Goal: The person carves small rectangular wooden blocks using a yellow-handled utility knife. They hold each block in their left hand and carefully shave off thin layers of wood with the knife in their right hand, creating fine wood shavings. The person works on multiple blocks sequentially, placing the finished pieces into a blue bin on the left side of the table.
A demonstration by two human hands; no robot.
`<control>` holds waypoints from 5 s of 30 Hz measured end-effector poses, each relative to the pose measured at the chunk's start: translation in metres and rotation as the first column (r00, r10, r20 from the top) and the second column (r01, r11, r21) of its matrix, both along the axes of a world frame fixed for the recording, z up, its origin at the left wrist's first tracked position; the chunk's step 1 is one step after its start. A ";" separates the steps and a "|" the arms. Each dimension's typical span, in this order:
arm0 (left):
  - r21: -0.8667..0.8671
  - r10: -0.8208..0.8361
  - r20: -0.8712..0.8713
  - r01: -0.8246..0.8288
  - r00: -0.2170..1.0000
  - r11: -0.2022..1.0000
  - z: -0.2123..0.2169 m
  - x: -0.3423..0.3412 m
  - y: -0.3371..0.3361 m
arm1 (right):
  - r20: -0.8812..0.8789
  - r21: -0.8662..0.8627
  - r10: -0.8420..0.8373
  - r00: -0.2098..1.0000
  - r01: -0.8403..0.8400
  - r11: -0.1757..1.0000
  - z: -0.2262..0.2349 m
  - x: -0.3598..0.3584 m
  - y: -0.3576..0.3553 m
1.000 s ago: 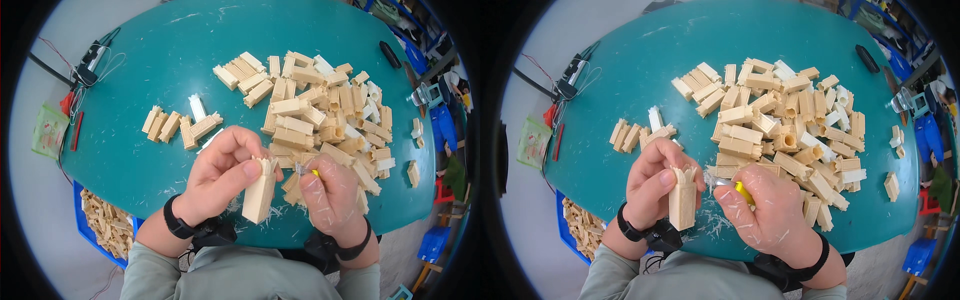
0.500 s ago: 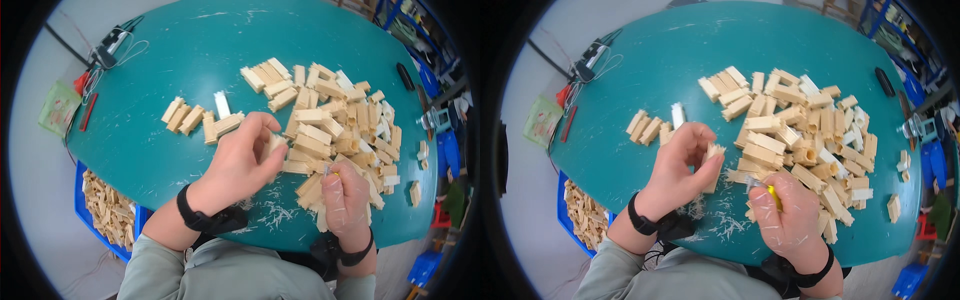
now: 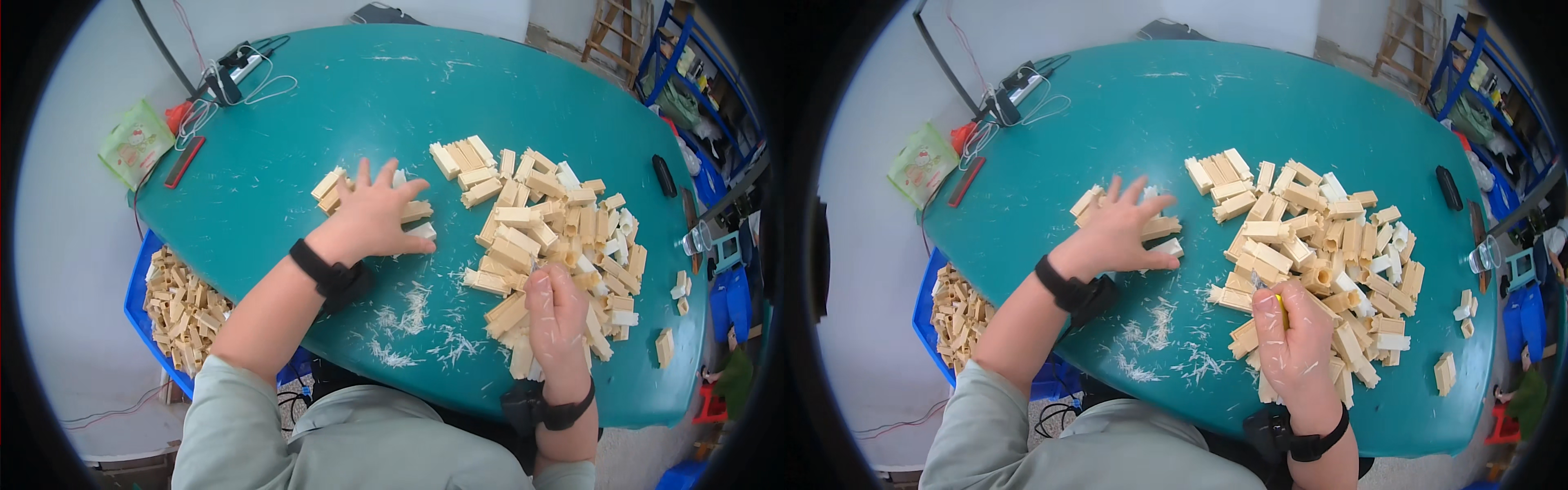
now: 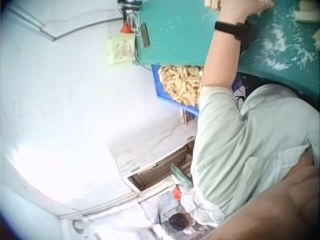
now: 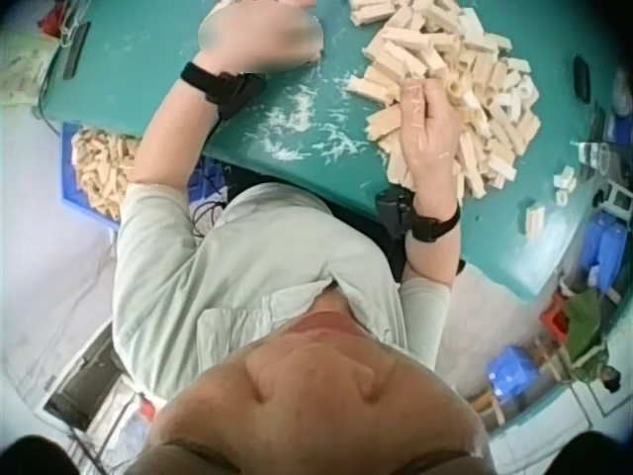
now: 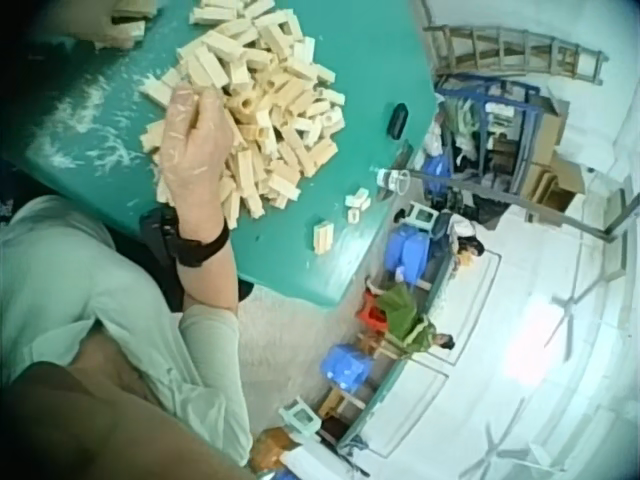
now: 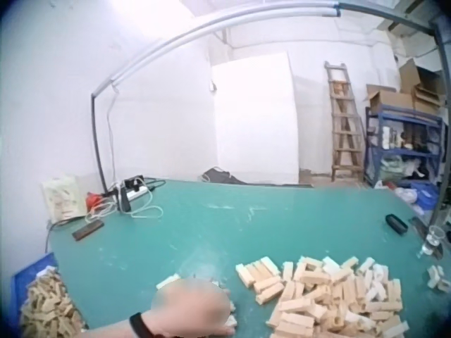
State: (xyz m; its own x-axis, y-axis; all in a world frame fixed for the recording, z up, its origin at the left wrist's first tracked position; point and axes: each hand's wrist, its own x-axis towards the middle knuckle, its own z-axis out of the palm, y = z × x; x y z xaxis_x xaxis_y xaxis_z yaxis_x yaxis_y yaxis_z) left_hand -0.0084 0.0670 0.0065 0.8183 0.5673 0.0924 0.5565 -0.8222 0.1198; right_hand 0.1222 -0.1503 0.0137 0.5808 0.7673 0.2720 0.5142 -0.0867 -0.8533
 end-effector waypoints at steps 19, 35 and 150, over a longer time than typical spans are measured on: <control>-0.096 0.021 -0.057 -0.026 0.998 0.995 -0.007 -0.050 0.032 | -0.023 -0.011 0.015 1.000 -0.015 1.000 -0.008 0.002 0.000; -0.282 0.117 -0.027 -0.120 0.993 0.952 -0.008 -0.038 0.032 | -0.035 0.029 0.044 0.998 -0.043 0.999 -0.013 0.000 0.005; -0.551 -0.173 0.647 0.612 0.742 0.567 0.022 0.001 -0.032 | -0.101 0.086 0.073 0.992 -0.065 0.994 0.002 0.009 -0.004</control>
